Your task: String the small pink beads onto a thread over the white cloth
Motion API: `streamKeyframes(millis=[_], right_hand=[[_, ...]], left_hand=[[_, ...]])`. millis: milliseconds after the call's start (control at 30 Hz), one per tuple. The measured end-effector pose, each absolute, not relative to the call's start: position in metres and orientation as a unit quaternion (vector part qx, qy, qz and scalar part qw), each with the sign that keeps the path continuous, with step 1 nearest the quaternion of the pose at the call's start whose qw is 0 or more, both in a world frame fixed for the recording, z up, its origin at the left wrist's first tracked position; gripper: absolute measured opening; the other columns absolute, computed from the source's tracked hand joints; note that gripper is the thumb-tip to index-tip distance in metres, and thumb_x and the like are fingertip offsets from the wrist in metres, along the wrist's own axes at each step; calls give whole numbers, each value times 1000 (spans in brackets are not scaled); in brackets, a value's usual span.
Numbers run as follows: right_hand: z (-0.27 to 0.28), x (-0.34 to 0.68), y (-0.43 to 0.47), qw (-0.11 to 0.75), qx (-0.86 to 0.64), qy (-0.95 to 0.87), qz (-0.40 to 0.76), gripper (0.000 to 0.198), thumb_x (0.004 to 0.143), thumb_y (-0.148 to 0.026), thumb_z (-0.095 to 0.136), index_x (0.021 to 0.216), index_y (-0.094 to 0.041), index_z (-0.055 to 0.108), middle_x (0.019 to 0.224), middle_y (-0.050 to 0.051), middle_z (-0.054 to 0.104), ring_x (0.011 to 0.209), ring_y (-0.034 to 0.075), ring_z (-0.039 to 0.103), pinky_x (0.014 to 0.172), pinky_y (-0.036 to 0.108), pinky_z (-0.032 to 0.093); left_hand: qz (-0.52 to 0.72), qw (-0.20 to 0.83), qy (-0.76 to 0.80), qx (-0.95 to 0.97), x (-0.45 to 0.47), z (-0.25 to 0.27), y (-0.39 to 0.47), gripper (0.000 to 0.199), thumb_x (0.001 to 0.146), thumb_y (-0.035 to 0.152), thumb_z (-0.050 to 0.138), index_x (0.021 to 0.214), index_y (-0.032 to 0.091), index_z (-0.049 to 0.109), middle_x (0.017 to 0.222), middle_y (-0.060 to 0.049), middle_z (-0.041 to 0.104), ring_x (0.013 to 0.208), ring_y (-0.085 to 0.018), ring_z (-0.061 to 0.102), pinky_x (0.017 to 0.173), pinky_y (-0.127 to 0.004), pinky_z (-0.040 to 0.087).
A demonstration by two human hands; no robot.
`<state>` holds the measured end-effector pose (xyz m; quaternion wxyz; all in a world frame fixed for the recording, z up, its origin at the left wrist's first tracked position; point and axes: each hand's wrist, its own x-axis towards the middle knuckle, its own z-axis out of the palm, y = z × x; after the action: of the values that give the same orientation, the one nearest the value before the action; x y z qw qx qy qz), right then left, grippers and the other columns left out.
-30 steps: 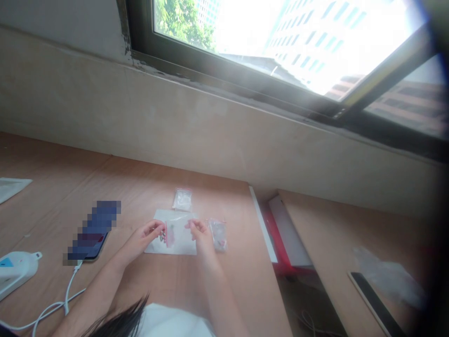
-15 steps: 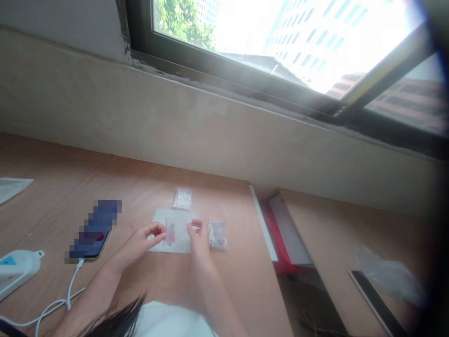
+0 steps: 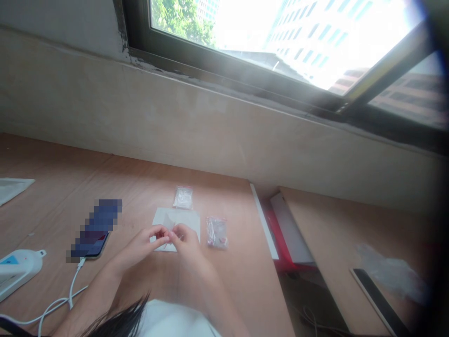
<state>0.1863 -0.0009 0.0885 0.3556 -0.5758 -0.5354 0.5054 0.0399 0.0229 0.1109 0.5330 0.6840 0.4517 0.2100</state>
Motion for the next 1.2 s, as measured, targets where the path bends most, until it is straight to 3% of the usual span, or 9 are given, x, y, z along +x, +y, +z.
streamKeyframes(millis=[733,833,1000,1100,1200], right_hand=[[88,184,1,376,-620,-538,430,15,69,-24,43,57,-16,47,56,-2,49,55,10,43,50,20,31],[87,180,0,358,-605,-557,443,12,67,-22,43,58,-16,48,56,-3,47,54,9,40,49,20,30],[94,178,-1,348,-607,-529,480,13,66,-23,44,54,-16,45,53,-4,44,52,8,39,47,20,28],[102,182,1,348,-622,-469,522,13,64,-23,45,53,-16,44,52,-3,45,51,9,42,47,20,30],[108,185,3,363,-619,-432,546,13,63,-20,43,51,-16,45,53,-2,48,53,9,45,50,20,32]], left_hand=[[250,490,529,646,31,105,29,15,73,29,43,67,17,47,64,3,48,62,-12,48,54,-20,38],[261,464,501,683,34,93,26,11,72,27,46,78,18,48,73,2,49,69,-13,48,62,-23,41],[302,427,454,721,34,85,28,40,70,17,43,110,23,38,111,-6,43,100,-18,44,86,-32,37],[302,426,425,740,30,94,29,34,73,14,38,106,23,45,119,-5,41,114,-20,34,97,-36,26],[238,457,416,749,28,106,25,30,78,21,38,106,24,47,121,-3,43,116,-20,33,100,-36,23]])
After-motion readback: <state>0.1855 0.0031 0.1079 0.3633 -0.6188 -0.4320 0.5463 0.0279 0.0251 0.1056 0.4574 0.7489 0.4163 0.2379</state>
